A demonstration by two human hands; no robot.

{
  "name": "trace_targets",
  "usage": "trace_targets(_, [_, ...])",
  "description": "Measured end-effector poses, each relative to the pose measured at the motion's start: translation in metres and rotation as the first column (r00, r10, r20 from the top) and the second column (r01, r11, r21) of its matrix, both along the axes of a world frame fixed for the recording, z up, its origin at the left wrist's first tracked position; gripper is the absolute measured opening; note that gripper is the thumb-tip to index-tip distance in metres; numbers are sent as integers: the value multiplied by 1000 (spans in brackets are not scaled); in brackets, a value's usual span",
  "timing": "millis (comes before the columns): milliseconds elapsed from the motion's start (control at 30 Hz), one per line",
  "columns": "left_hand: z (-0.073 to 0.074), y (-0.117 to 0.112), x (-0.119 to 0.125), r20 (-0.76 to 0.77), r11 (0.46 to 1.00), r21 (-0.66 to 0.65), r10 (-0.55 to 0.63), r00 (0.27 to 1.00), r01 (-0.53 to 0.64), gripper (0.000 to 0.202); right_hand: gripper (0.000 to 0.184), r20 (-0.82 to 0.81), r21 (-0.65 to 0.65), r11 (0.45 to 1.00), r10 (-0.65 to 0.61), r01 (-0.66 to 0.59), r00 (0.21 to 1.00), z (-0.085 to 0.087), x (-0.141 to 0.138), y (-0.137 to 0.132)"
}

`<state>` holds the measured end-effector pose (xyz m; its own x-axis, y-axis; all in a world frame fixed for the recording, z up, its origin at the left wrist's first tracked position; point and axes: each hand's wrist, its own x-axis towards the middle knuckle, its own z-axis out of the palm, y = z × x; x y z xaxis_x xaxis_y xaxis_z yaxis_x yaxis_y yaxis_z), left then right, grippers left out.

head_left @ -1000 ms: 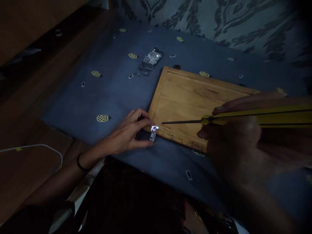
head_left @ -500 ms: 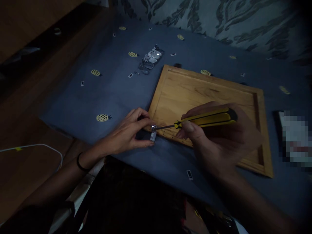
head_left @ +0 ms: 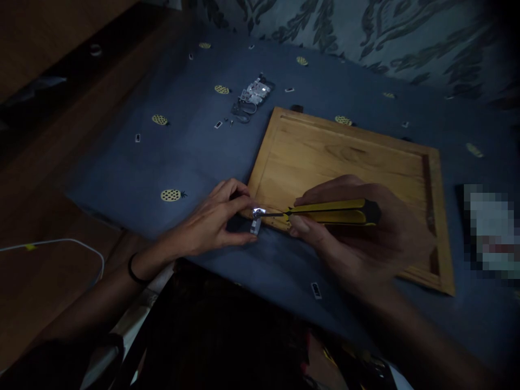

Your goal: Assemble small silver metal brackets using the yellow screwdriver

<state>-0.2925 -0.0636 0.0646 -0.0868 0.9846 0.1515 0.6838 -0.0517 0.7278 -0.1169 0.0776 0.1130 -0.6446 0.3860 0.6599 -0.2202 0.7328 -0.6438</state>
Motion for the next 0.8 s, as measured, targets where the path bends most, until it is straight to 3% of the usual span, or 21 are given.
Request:
trace_targets(100, [0, 0, 0, 6, 1000, -1, -5, 1000, 5, 46, 23, 27, 3, 1000, 6, -6, 1000, 1, 2, 0])
trace_targets(300, [1, 0, -1, 2, 999, 24, -23, 1000, 23, 44, 25, 49, -117, 991, -62, 67, 997, 3, 3, -2])
trace_targets(500, [1, 0, 0, 5, 1000, 28, -10, 1000, 10, 47, 20, 110, -106, 992, -51, 63, 993, 11, 2, -4])
trace_targets(633, [1, 0, 0, 11, 1000, 22, -18, 1000, 17, 46, 18, 160, -257, 966, 56, -13, 985, 19, 3, -2])
trace_targets(800, [0, 0, -1, 28, 1000, 25, -20, 999, 19, 48, 23, 154, -321, 933, 218, -160, 964, 21, 5, 10])
